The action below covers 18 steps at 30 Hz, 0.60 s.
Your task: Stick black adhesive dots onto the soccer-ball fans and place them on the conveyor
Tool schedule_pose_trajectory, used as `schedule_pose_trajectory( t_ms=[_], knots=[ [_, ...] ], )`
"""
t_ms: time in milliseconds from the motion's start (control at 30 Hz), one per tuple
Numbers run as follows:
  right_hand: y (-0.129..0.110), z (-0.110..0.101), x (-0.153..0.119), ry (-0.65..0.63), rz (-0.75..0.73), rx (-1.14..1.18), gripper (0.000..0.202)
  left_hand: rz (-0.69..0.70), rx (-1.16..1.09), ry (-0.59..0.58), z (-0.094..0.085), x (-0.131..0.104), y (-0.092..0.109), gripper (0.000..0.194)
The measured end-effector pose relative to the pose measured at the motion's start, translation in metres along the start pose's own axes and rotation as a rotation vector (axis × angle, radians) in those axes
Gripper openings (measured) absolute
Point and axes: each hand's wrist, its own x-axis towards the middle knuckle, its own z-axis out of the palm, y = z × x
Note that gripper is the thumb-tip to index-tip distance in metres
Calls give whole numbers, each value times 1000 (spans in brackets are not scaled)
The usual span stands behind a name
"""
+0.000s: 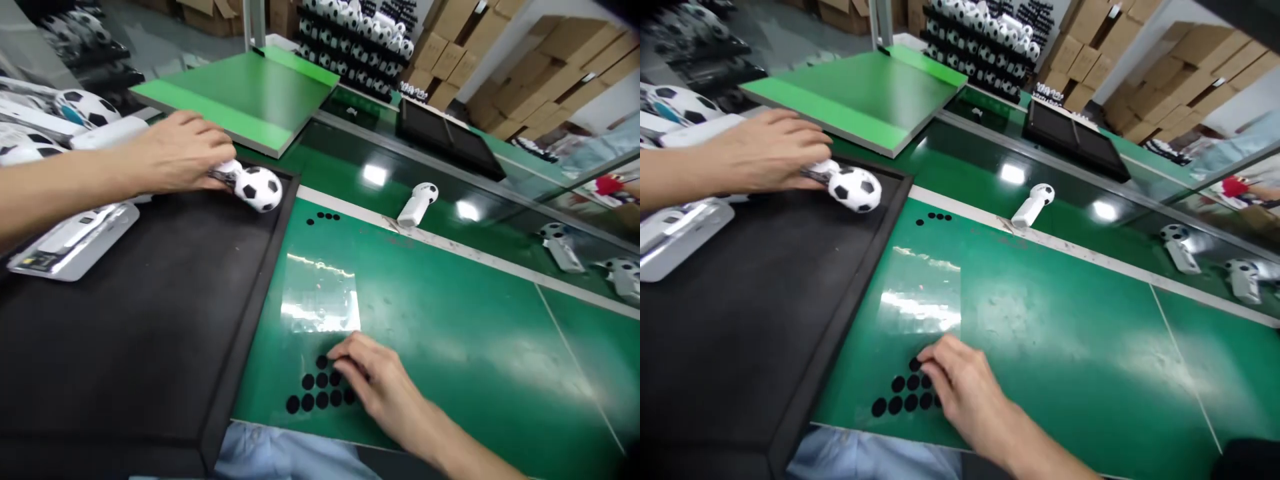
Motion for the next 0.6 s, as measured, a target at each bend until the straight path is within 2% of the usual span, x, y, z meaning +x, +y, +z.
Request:
schedule_pose_trajectory(
  t_ms=[67, 100, 167, 200, 267, 367, 467, 600],
  knots=[
    [-2, 20, -13, -12, -39, -118, 19, -182, 51, 166, 4, -25, 36, 48],
    [-1, 25, -14, -9, -52, -183, 20, -290, -22, 241, 8, -38, 55, 51],
    [2, 29, -11, 16, -51, -282, 19, -470, -519, 135, 22, -66, 92, 45],
    [3, 31, -8, 28, -53, -311, 19, -568, -793, 44, 30, -78, 107, 40],
    [8, 35, -2, 42, -80, -359, 22, -726, -1213, -120, 47, -99, 126, 35],
    [16, 46, 7, 94, -125, -488, 31, -735, -1505, -250, 69, -118, 133, 36],
    [20, 53, 11, 178, -142, -551, 33, -664, -1568, -288, 83, -128, 129, 42],
    [12, 38, 9, 64, -114, -313, 27, -577, -1576, -327, 90, -131, 126, 47]
  ],
)
